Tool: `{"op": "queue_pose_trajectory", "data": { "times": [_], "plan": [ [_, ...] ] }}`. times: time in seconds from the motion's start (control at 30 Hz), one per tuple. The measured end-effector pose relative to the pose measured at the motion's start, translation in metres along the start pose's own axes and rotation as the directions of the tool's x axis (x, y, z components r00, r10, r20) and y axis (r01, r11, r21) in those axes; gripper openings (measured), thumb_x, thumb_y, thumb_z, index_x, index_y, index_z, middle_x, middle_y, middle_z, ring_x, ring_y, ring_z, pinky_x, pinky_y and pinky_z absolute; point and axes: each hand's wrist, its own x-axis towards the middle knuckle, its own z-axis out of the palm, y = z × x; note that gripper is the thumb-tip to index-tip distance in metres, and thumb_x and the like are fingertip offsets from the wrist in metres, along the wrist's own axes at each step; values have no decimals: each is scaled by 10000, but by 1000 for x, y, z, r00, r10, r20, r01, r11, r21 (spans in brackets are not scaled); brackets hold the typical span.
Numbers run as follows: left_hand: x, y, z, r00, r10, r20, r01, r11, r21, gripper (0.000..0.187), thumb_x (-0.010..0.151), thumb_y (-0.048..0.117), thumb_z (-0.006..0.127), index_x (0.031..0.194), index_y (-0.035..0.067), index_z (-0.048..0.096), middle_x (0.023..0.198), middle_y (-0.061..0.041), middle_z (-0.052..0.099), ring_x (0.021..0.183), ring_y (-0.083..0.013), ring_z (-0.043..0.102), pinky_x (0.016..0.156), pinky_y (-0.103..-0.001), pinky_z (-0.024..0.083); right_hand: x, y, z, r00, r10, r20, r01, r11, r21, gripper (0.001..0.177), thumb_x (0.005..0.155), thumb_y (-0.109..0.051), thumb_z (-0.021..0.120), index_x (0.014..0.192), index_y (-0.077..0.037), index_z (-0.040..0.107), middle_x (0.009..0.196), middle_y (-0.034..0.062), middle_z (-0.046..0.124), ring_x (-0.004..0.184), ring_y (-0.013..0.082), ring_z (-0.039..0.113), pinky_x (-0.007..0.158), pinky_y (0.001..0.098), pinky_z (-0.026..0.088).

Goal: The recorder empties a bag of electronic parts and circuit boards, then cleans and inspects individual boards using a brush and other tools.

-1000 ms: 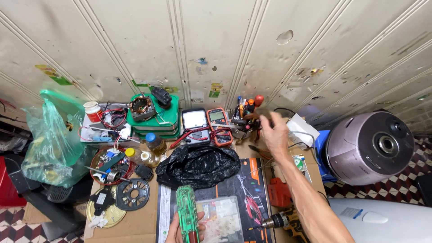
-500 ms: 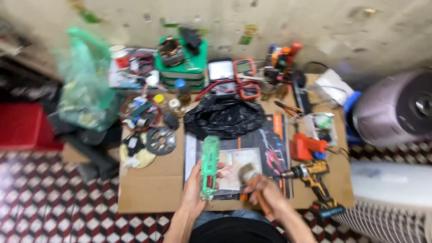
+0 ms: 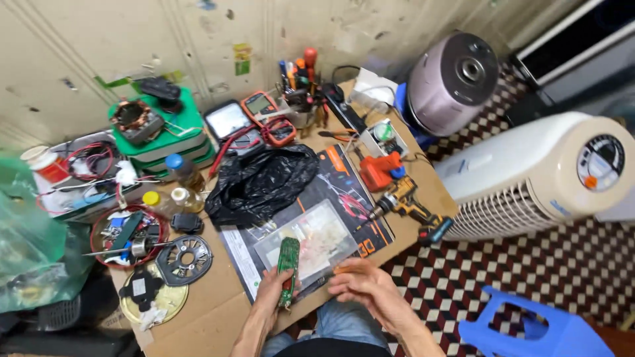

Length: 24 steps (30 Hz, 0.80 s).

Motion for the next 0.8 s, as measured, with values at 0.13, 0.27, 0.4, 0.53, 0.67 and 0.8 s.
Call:
{"op": "queue_pose_trajectory", "data": {
  "times": [0.13, 0.27, 0.4, 0.53, 0.67, 0.8],
  "plan": [
    [8, 7, 9, 999, 2, -37, 2, 995, 101, 365, 906, 188, 643, 1264, 132, 607, 961, -39, 704, 791, -169, 705, 636, -308, 606, 77, 71, -76, 796, -605, -22, 433, 594, -678, 338, 919, -263, 758, 1010, 62, 734, 727, 85, 615, 679, 135, 506, 582, 266, 424],
    [29, -27, -18, 994, 77, -72, -61, 976, 210, 307, 941, 270, 669, 1140, 37, 683, 862, -42, 685, 752, -146, 672, 599, -283, 568, 61, 39, -34, 860, -421, -289, 118, 714, -690, 495, 1047, -389, 595, 924, 66, 745, 714, 136, 654, 616, 162, 577, 554, 289, 468],
    [33, -33, -19, 979, 87, -183, -42, 971, 235, 290, 923, 305, 717, 1086, 66, 711, 857, 5, 685, 734, -98, 618, 621, -282, 574, 107, 55, -36, 821, -569, -48, 384, 612, -691, 365, 1001, -283, 493, 1195, -46, 692, 800, 65, 737, 710, 120, 697, 670, 278, 589],
    [44, -48, -26, 977, 75, -197, -44, 987, 155, 302, 914, 312, 723, 1089, 66, 712, 863, 8, 692, 728, -90, 616, 614, -277, 575, 148, 97, -32, 882, -440, 166, 468, 784, -409, 298, 961, -151, 574, 1181, 21, 678, 913, 122, 752, 763, 174, 727, 694, 340, 628],
    [49, -49, -25, 976, 100, -194, -70, 985, 156, 308, 921, 309, 734, 1086, 50, 712, 862, -2, 685, 719, -98, 613, 597, -269, 556, 149, 72, -1, 816, -525, 243, 477, 374, -795, 288, 1000, -110, 585, 1227, -25, 741, 1010, 163, 753, 828, 199, 675, 703, 338, 562],
    [36, -38, -16, 965, 99, -242, -48, 976, 211, 332, 929, 317, 733, 1070, 18, 719, 862, -45, 692, 712, -135, 615, 597, -288, 545, 135, 91, 5, 766, -590, 255, 529, 355, -771, 301, 998, -149, 518, 1189, -44, 725, 1051, 105, 759, 690, 185, 687, 542, 325, 569]
  ]
}}
